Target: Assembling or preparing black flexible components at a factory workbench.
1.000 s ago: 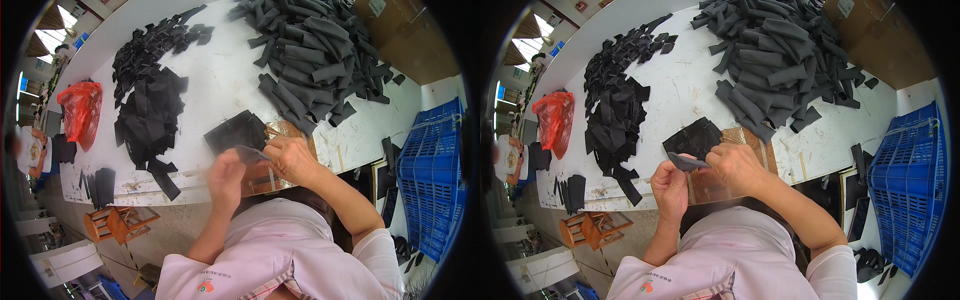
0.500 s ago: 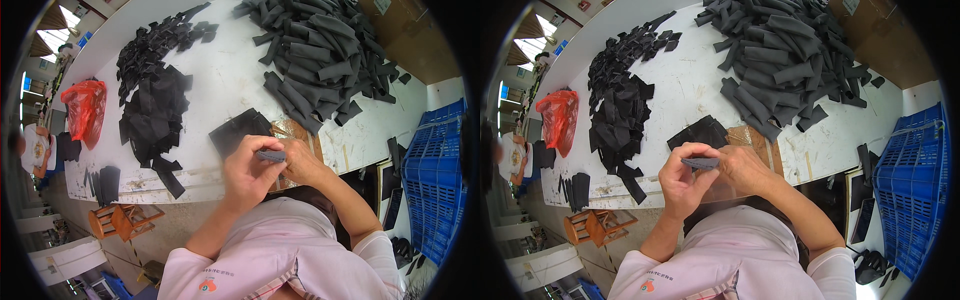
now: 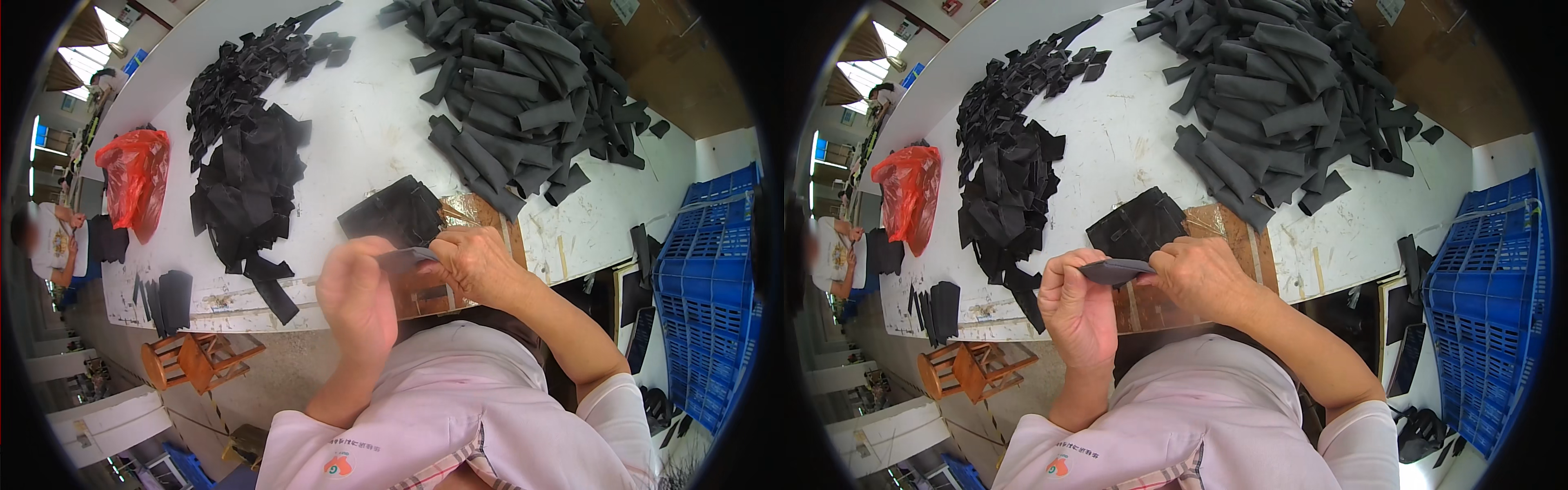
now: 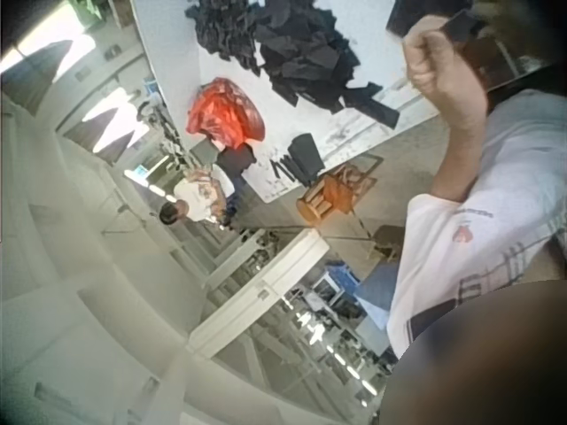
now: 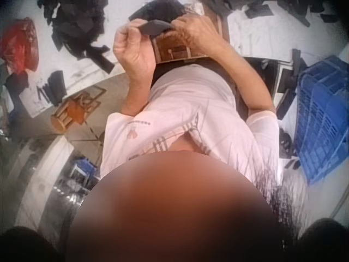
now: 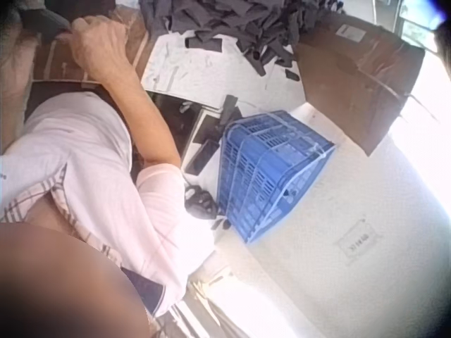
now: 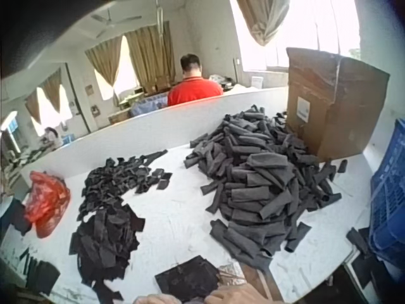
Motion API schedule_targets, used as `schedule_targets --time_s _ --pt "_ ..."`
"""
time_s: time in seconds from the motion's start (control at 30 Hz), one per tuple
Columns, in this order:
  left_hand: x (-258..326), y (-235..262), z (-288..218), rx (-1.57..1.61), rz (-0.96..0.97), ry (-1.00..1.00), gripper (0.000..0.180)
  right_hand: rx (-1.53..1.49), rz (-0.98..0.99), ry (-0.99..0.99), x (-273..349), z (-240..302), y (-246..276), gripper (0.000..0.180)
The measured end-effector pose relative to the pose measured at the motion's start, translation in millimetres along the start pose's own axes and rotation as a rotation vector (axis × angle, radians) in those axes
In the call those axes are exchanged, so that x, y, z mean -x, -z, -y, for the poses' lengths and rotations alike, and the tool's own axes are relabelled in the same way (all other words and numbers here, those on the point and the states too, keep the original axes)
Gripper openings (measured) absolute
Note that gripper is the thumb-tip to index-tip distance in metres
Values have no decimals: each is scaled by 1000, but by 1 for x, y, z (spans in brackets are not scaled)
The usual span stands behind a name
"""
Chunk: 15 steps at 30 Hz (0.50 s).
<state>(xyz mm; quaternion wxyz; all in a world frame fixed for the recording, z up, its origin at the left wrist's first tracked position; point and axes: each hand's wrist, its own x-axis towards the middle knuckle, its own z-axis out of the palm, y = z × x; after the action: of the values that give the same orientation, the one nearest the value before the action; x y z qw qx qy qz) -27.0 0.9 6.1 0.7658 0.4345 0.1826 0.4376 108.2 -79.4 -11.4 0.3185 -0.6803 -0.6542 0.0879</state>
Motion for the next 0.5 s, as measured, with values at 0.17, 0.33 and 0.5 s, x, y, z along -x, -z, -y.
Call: schedule_targets --time_s 0.17,0.33,0.5 --pt "-4 0 -3 -141 46 -132 13 -51 -128 78 2 4 8 28" --pt "-28 2 18 -444 -2 -32 20 -233 -32 88 -10 -3 24 26" --pt "-60 41 71 -1106 15 -34 22 -489 -520 -331 -55 -36 79 50"
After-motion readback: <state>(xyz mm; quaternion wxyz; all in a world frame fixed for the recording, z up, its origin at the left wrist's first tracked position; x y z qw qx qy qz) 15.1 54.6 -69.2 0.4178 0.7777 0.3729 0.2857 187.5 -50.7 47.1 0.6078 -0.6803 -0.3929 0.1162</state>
